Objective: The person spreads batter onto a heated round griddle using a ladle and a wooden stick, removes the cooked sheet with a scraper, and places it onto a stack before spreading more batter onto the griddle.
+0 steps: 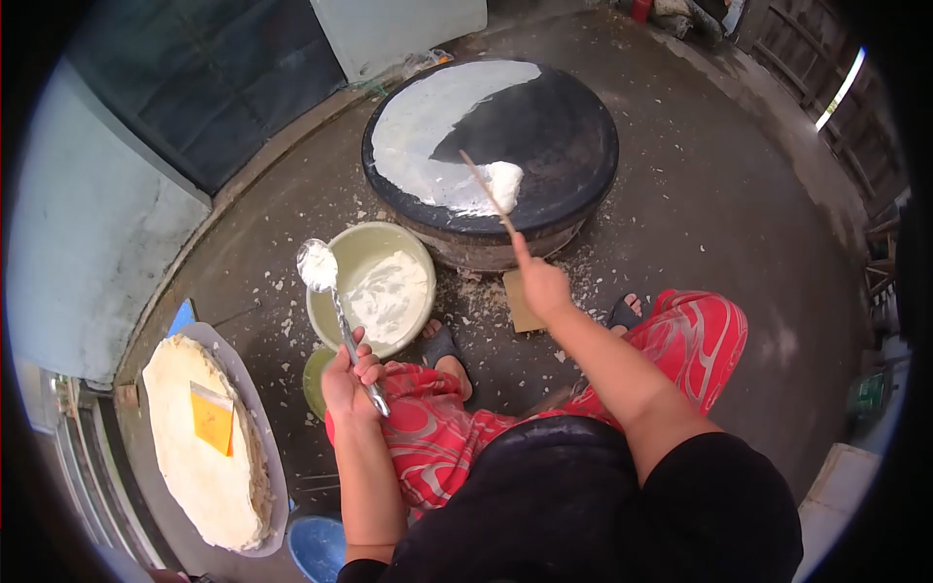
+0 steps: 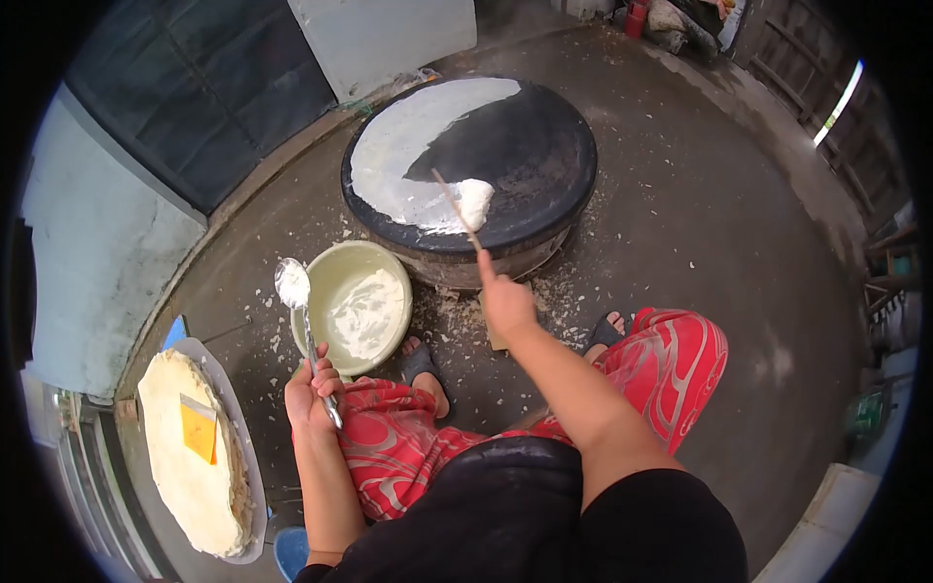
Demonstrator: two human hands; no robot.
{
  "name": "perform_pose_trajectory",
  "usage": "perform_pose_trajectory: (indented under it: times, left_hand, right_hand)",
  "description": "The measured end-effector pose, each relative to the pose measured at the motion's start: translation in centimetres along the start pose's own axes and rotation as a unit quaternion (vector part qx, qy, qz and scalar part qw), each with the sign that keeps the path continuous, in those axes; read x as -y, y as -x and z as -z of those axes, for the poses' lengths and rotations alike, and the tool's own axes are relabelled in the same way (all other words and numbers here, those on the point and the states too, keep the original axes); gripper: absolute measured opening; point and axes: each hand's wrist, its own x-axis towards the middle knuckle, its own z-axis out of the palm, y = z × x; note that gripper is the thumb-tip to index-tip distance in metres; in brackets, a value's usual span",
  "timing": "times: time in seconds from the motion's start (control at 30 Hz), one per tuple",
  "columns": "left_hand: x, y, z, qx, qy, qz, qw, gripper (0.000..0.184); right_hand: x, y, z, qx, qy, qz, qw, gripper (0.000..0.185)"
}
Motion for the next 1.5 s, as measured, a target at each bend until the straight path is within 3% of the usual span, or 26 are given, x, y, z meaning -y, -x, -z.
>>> perform_pose_trajectory:
  times: [0.03,0.1,0.13,0.17,0.2,0.27,0.3,0.33,0.47,0.57,0.67,0.83,0.9,0.97,1.0,1.03,1.1,1.23,1.33,1.4,1.43,1.5]
  left_hand:
    - [0.1,0.0,-0.1,0.001,-0.007,-0.001,1.0,0.032]
    - [0.4,0.0,-0.2,0.002,-0.013,0.002,1.0,0.032]
    - [0.4,-0.1,-0.1,0.005,-0.013,-0.003,1.0,0.032]
    - [0.4,-0.2,0.0,0.007,-0.014,-0.009,1.0,0.032]
    - [0.4,-0.3,-0.1,0.01,-0.012,-0.007,1.0,0.032]
    - [0.5,-0.2,-0.5,0.003,-0.015,-0.009,1.0,0.032]
    - [0.7,-0.3,-0.6,-0.005,-0.015,-0.01,1.0,0.032]
    - [0.8,-0.4,-0.7,-0.006,-0.017,-0.008,1.0,0.032]
    - [1.0,-0.5,-0.7,-0.004,-0.02,-0.003,1.0,0.032]
    - [1.2,-0.9,-1.1,0.001,-0.034,-0.006,0.999,0.031]
    - [1.8,-1.0,-1.8,-0.008,-0.031,-0.009,0.999,0.031]
    - [2.3,-1.3,-2.1,-0.023,-0.043,-0.013,0.999,0.032]
    - [2.5,-1.6,-2.3,-0.026,-0.064,-0.015,0.997,0.031]
    - [2.7,-1.8,-2.7,-0.029,-0.066,-0.014,0.997,0.031]
    - [2.9,-1.7,-3.0,-0.034,-0.054,-0.011,0.998,0.031]
    - [3.0,-1.8,-3.2,-0.04,-0.042,-0.009,0.998,0.031]
    - [3.1,-2.1,-3.2,-0.038,-0.038,-0.005,0.999,0.031]
    - [3.5,-2.5,-3.5,-0.039,-0.045,-0.013,0.998,0.032]
    - [4.0,-3.1,-4.1,-0.04,-0.041,-0.011,0.998,0.032]
    - [4.3,-3.5,-4.8,-0.049,-0.027,-0.012,0.998,0.032]
    - [4.3,-3.6,-5.1,-0.05,-0.027,-0.014,0.998,0.032]
    - [4.6,-3.9,-5.2,-0.062,-0.027,-0.022,0.997,0.032]
  right_hand:
    - [-1.2,-0.2,0.7,0.027,-0.026,-0.057,0.998,0.07]
    - [-2.5,-0.5,1.7,-0.033,-0.008,-0.07,0.997,0.066]
    - [-2.9,-0.8,2.1,0.007,-0.246,-0.186,0.951,0.059]
    - [-2.6,-0.9,2.9,0.048,-0.468,-0.288,0.834,0.053]
    - [-2.1,-0.8,2.7,0.024,-0.595,-0.31,0.741,0.047]
    - [-0.7,0.8,0.7,-0.027,-0.356,-0.163,0.92,0.044]
    - [0.7,2.2,1.9,-0.027,-0.21,-0.087,0.974,0.042]
    - [0.3,2.6,1.3,-0.058,-0.1,-0.009,0.993,0.046]
    - [-6.0,1.3,2.3,-0.139,0.01,-0.087,0.986,0.051]
    - [-6.9,0.9,3.6,-0.121,-0.1,-0.171,0.973,0.052]
    - [-5.6,2.1,2.9,-0.153,-0.107,-0.023,0.982,0.05]
    - [-12.1,0.0,4.2,-0.162,0.013,-0.069,0.984,0.047]
    - [-13.0,-1.4,5.6,-0.15,-0.021,-0.13,0.98,0.044]
    - [-11.8,-2.2,6.1,-0.124,-0.172,-0.199,0.957,0.04]
    - [-11.4,-1.7,5.3,-0.132,-0.222,-0.171,0.951,0.039]
    - [-10.9,-0.5,4.6,-0.171,-0.194,-0.037,0.965,0.04]
    - [-11.0,1.7,4.9,-0.096,-0.087,0.087,0.988,0.046]
    - [-19.6,-0.5,5.6,-0.191,0.019,0.027,0.981,0.051]
    - [-20.4,-3.5,7.2,-0.176,0.034,-0.023,0.984,0.046]
    - [-19.0,-5.3,6.9,-0.172,-0.119,-0.13,0.969,0.047]
    - [-18.3,-4.7,6.7,-0.173,-0.181,-0.117,0.961,0.045]
    - [-18.2,-1.9,7.3,-0.138,-0.125,0.086,0.979,0.047]
